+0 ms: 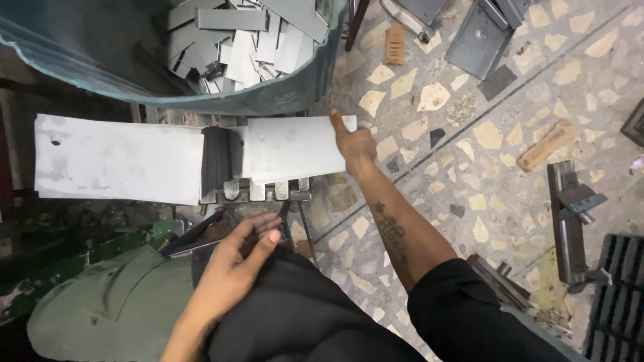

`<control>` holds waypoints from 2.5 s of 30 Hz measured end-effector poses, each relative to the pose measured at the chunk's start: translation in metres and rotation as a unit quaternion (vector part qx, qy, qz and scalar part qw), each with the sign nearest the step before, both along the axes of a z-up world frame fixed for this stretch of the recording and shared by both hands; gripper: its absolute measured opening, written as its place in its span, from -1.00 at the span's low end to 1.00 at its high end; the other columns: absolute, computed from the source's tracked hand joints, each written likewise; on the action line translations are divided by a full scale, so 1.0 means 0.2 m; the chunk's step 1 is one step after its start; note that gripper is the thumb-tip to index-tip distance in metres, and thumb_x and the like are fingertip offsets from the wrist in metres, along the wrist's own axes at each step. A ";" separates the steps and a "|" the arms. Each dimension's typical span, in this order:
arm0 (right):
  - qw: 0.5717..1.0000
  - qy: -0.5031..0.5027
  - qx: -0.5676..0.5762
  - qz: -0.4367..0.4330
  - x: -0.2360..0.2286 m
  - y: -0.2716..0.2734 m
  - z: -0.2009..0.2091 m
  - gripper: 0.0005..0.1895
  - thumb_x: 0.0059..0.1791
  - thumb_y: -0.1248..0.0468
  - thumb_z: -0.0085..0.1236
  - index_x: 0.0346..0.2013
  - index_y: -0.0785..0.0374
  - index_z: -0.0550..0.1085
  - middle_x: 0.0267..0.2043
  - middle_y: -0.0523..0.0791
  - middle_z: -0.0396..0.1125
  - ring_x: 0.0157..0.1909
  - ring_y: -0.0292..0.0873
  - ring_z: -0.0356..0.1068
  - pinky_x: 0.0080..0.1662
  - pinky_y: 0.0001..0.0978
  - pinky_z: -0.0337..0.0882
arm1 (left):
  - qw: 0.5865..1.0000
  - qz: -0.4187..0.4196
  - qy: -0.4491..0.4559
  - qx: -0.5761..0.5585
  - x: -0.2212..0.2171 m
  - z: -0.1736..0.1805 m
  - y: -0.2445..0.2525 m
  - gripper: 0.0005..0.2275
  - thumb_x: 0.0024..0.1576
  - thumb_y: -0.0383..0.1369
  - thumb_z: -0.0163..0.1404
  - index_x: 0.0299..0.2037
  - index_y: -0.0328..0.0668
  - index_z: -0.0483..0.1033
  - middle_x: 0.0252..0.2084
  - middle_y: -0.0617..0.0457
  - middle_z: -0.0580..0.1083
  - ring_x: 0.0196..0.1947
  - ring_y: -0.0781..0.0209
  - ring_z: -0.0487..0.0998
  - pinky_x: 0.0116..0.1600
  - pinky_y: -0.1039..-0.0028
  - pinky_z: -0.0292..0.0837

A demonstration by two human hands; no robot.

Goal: Feeding metal sheets into a stamping press to punch holes and sorting them.

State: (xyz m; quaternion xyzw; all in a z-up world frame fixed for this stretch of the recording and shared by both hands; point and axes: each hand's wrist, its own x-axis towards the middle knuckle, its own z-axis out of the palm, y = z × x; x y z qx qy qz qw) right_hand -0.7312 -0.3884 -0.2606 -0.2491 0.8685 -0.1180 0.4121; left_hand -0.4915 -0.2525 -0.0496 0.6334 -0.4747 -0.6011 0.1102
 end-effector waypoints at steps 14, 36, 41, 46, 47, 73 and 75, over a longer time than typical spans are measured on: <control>0.998 -0.038 -0.004 0.047 0.27 0.00 0.24 0.07 -0.11 -0.49 -0.18 0.14 0.49 0.43 0.11 0.21 0.41 0.07 0.16 0.47 0.09 -0.12 0.44 | 1.000 0.025 -0.013 -0.014 0.12 0.04 0.02 -0.53 0.17 -0.09 -0.06 0.25 -0.10 0.44 0.26 0.09 0.55 0.15 0.21 0.60 0.23 0.39 0.45; 0.739 -0.572 -0.038 -0.354 0.69 0.26 0.26 -0.29 -0.03 0.17 0.07 0.39 0.34 0.23 0.41 0.31 0.00 0.45 0.28 -0.02 0.44 0.00 -0.01 | 0.848 0.137 -0.446 -0.251 1.26 -0.21 0.77 -0.70 0.38 -0.43 0.08 0.25 -0.46 0.57 0.18 -0.29 0.54 0.10 -0.20 0.56 0.16 0.18 0.43; 0.727 -0.546 -0.038 -0.415 0.80 0.23 0.44 -0.37 0.03 0.19 0.01 0.37 0.32 0.19 0.42 0.13 -0.04 0.44 0.17 -0.09 0.47 0.11 0.01 | 0.821 0.163 -0.427 -0.343 1.13 -0.29 0.78 -0.70 0.46 -0.50 -0.10 0.28 -0.62 0.48 0.20 -0.43 0.49 0.13 -0.38 0.50 0.21 0.08 0.37; 0.700 -0.535 -0.032 -0.471 0.90 0.20 0.28 -0.50 0.03 0.17 0.10 0.21 0.36 0.36 0.13 0.03 0.35 0.16 -0.04 0.34 0.30 -0.07 0.34 | 0.785 0.214 -0.416 -0.406 0.97 -0.25 0.72 -0.73 0.50 -0.57 -0.20 0.19 -0.84 0.45 0.21 -0.59 0.45 0.25 -0.48 0.44 0.54 -0.06 0.17; 0.689 -0.548 -0.035 -0.473 0.90 0.19 0.28 -0.50 0.03 0.17 0.07 0.21 0.36 0.35 0.14 0.03 0.35 0.17 -0.04 0.35 0.30 -0.07 0.34 | 0.784 0.218 -0.420 -0.402 0.97 -0.25 0.71 -0.74 0.49 -0.59 -0.20 0.18 -0.84 0.45 0.21 -0.59 0.45 0.25 -0.48 0.44 0.55 -0.06 0.16; 0.826 0.181 -0.247 0.473 0.11 -0.11 0.04 0.04 -0.03 -0.43 0.01 0.17 0.57 0.34 0.13 0.24 0.34 0.16 0.26 0.33 0.21 0.00 0.27 | 0.816 0.135 -0.449 -0.339 1.33 -0.31 0.76 -0.81 0.46 -0.55 0.04 0.17 -0.55 0.64 0.11 -0.29 0.60 -0.01 -0.22 0.61 0.09 0.20 0.49; 0.752 0.189 -0.182 0.605 0.09 -0.20 0.00 -0.09 -0.09 -0.43 0.07 -0.11 0.47 0.54 -0.10 0.14 0.47 0.07 0.20 0.35 0.20 0.16 0.14 | 0.822 0.126 -0.506 -0.231 1.43 -0.35 0.76 -0.77 0.51 -0.37 0.09 0.19 -0.42 0.67 0.08 -0.18 0.62 -0.03 -0.10 0.63 0.04 0.23 0.53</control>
